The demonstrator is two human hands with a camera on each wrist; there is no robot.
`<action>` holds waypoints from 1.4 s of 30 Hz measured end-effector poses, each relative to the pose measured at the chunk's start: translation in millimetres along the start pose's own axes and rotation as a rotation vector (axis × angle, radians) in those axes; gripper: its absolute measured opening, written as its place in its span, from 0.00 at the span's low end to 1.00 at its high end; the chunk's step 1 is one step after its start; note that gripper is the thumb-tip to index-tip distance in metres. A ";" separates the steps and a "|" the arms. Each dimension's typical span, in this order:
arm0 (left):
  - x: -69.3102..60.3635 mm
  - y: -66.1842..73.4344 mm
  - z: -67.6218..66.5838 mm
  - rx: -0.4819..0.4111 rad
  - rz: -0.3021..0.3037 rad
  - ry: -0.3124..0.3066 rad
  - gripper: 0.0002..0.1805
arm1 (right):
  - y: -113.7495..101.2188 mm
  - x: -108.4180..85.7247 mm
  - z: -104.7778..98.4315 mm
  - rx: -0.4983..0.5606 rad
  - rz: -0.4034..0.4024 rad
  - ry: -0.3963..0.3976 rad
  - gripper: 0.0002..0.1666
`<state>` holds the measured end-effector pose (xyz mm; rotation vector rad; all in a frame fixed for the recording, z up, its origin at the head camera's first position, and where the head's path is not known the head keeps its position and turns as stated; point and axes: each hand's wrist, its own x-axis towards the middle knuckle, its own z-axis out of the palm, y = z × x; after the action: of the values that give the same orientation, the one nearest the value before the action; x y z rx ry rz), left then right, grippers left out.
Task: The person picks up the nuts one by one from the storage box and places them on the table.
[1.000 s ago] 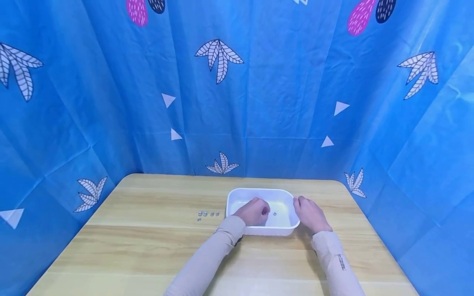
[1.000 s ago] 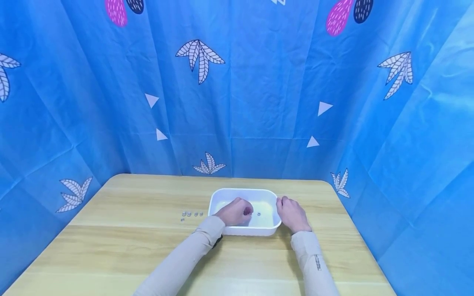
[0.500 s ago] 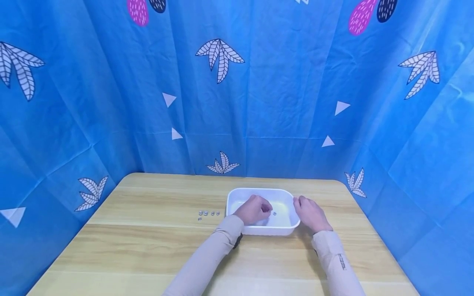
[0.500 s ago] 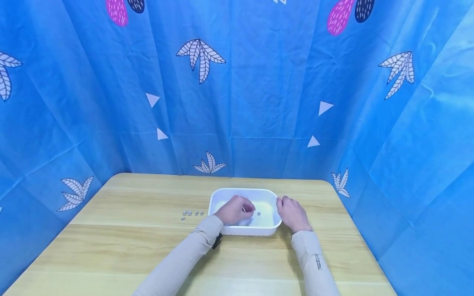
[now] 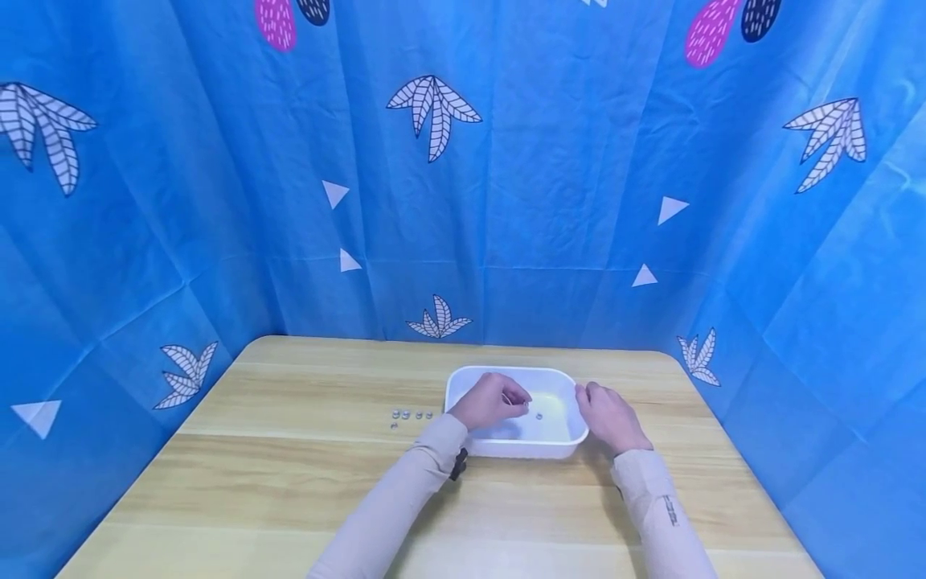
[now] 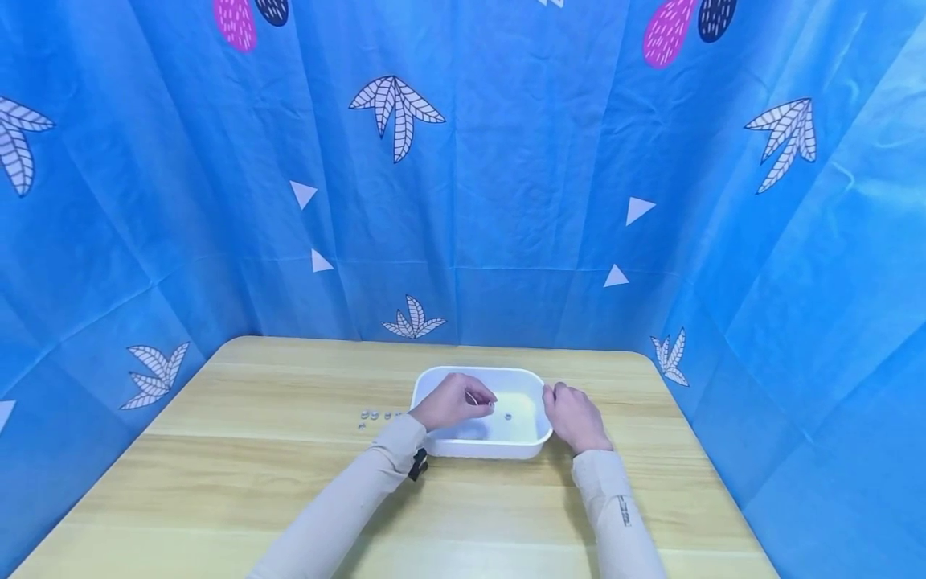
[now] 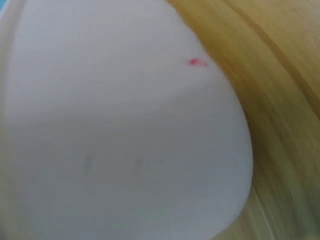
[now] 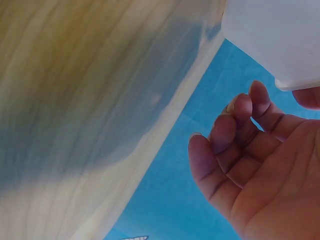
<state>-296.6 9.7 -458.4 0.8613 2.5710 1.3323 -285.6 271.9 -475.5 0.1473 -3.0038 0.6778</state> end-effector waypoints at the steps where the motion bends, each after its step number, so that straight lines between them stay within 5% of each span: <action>1: -0.6 -0.4 -1.2 -0.012 0.005 0.007 0.12 | -0.1 -0.1 -0.4 0.002 0.000 -0.001 0.31; 9: -9.4 -0.3 -14.2 -0.028 0.025 0.042 0.12 | -1.9 -1.8 -1.6 0.008 0.000 -0.001 0.32; 26: -25.3 0.4 -43.1 -0.108 -0.061 0.046 0.12 | -1.6 -2.0 0.2 0.007 0.007 0.002 0.32; 42: -44.5 -9.0 -65.3 -0.174 -0.040 0.097 0.13 | -0.9 -1.7 1.4 0.002 0.000 0.007 0.30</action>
<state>-286.6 -64.9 -432.6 0.7285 2.4796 1.5945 -283.9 270.7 -476.5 0.1440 -2.9964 0.6802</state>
